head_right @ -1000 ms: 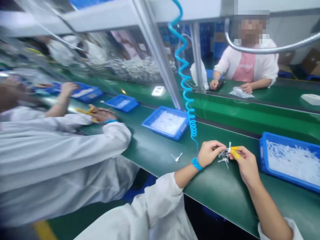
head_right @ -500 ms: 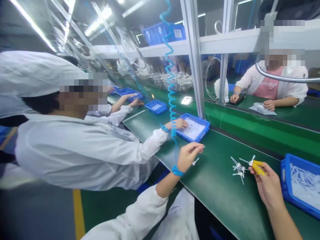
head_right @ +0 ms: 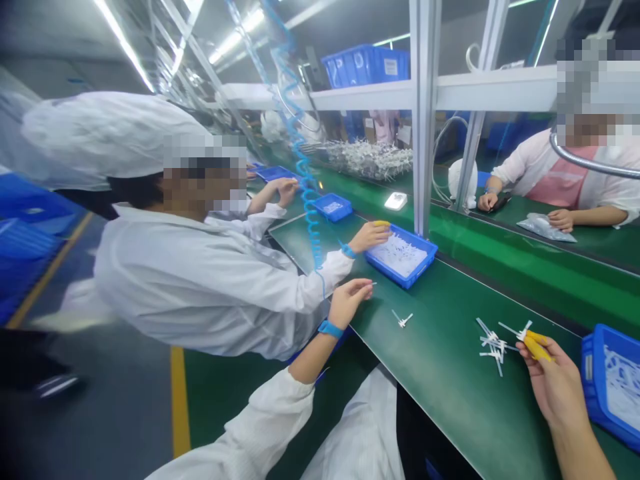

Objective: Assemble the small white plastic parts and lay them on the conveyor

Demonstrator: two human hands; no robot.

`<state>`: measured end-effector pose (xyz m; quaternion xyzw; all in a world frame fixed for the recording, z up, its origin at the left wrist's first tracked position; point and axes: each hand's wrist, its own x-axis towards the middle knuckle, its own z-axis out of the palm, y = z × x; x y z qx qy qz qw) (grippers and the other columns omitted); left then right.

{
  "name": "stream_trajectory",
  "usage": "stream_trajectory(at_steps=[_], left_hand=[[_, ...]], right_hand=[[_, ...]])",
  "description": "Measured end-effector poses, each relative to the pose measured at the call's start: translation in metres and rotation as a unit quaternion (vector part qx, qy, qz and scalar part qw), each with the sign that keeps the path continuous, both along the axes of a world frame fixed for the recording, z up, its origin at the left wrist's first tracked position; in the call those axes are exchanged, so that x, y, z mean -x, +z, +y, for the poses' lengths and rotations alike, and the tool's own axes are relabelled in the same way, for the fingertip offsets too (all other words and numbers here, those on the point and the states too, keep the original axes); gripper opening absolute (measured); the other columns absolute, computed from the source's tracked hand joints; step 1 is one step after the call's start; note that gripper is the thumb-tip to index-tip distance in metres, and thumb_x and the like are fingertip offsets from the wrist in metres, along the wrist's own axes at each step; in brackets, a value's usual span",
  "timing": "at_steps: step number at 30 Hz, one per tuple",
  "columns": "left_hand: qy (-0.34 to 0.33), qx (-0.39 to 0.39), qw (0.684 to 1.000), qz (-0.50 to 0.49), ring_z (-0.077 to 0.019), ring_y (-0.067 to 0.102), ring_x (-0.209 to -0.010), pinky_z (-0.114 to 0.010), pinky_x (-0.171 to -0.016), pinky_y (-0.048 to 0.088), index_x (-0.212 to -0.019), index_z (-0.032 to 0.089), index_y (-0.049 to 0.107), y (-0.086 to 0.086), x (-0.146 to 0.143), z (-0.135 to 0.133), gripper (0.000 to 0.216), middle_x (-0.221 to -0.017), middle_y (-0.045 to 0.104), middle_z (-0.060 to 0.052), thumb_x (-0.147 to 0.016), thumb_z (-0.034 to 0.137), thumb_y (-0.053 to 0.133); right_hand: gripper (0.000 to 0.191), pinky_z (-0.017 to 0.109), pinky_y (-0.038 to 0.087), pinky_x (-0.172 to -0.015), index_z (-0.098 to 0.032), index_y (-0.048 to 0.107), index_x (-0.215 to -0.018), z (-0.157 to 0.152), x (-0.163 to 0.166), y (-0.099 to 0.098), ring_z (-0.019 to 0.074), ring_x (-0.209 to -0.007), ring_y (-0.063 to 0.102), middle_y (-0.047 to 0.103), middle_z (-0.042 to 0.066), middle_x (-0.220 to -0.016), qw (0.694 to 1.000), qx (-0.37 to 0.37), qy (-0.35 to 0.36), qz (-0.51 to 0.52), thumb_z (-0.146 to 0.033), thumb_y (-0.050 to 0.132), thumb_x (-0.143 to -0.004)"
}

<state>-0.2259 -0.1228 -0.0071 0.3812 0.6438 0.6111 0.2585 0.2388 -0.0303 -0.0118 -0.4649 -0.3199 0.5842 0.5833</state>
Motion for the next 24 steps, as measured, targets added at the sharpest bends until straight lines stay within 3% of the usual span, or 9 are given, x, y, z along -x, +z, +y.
stream_trajectory(at_steps=[3,8,13,18,24], left_hand=[[0.031,0.009,0.998,0.045,-0.0243,0.077,-0.083,-0.036,-0.075,0.066,-0.103,0.015,0.079,-0.008,0.01,0.006,0.037,-0.092,0.08,-0.009,-0.088,0.048,0.075],[0.1,0.031,0.989,0.099,-0.0241,0.076,-0.084,-0.036,-0.081,0.063,-0.103,0.015,0.08,-0.011,0.045,0.031,0.023,-0.092,0.08,-0.01,-0.092,0.032,0.07],[0.158,0.066,0.977,0.125,-0.02,0.076,-0.083,-0.031,-0.076,0.063,-0.118,0.009,0.075,-0.008,0.083,0.069,0.032,-0.104,0.08,-0.014,-0.099,0.03,0.06],[0.166,0.114,0.962,0.185,-0.0231,0.076,-0.093,-0.032,-0.087,0.061,-0.117,0.017,0.08,0.0,0.116,0.106,0.032,-0.102,0.081,-0.01,-0.096,0.036,0.066],[0.123,0.177,0.938,0.271,-0.0277,0.071,-0.115,-0.037,-0.107,0.051,-0.113,0.022,0.083,-0.006,0.143,0.135,0.026,-0.118,0.08,-0.01,-0.093,0.02,0.067]], right_hand=[[0.051,0.013,0.065,-0.07,-0.019,0.08,-0.087,-0.001,0.001,0.003,0.0162,-0.075,0.075,0.077,0.006,-0.09,1.0,0.006,0.0,-0.004,-0.022,0.101,-0.041],[0.047,0.014,0.065,-0.07,-0.019,0.081,-0.086,0.002,-0.002,0.003,0.0161,-0.075,0.074,0.077,0.006,-0.091,1.0,0.007,0.002,-0.011,-0.021,0.099,-0.043],[0.052,0.012,0.064,-0.069,-0.017,0.081,-0.086,0.001,-0.001,0.004,0.0156,-0.075,0.074,0.076,0.006,-0.089,1.0,0.022,-0.005,-0.018,-0.021,0.1,-0.038],[0.054,0.012,0.064,-0.07,-0.017,0.08,-0.087,0.0,-0.001,0.003,0.0144,-0.074,0.073,0.076,0.006,-0.089,0.999,0.027,-0.009,-0.022,-0.025,0.102,-0.039],[0.049,0.013,0.065,-0.071,-0.018,0.08,-0.089,0.003,-0.01,-0.007,0.0144,-0.077,0.074,0.076,0.005,-0.092,0.999,0.022,-0.014,-0.022,-0.021,0.1,-0.045]])
